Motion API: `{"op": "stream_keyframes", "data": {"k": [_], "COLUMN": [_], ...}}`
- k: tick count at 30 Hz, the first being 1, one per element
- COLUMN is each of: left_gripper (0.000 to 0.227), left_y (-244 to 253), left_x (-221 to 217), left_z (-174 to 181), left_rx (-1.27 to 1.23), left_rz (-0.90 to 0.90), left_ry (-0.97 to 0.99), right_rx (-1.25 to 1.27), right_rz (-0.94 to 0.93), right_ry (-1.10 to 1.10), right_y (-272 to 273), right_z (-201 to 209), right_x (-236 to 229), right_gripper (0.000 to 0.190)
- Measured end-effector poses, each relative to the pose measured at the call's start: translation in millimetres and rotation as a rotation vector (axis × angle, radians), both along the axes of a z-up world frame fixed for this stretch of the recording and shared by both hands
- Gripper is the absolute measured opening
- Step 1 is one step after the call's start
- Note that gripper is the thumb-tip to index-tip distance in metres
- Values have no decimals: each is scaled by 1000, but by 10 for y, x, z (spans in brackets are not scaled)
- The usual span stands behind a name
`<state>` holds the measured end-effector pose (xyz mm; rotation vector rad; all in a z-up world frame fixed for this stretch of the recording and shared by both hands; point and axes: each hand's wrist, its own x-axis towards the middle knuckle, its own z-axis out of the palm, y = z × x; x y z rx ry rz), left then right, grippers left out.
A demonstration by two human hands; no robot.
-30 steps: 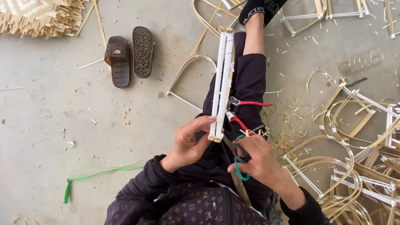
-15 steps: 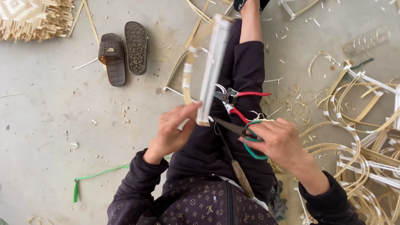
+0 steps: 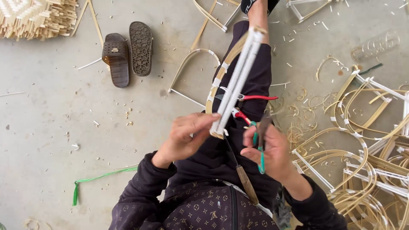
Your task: The recorder is assembling and securing wooden bamboo frame components using white tape and cutting tools while sitting on the floor.
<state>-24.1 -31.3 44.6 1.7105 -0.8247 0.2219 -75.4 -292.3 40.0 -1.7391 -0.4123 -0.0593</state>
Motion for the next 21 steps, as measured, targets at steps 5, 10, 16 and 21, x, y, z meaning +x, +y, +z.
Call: {"op": "stream_keyframes", "data": {"k": [5,10,16,21], "left_gripper": [58,60,58,49], "left_y": [-47,-91,55,124], "left_x": [-16,23,29,42], "left_z": [119,31,-160,-368], "left_rx": [80,140,18,-325], "left_rz": [-88,-58,50,-91], "left_ry": [-114,-150,59,255], "right_rx": [246,125,-443,-450], "right_rz": [21,-57,-153,131], "right_ry": [250,221,-320,-14], "right_y": [204,123,-39,-155], "right_z": [53,-60,210,-9], "right_x": [76,101,177,-20], "right_gripper": [29,26,45,64]}}
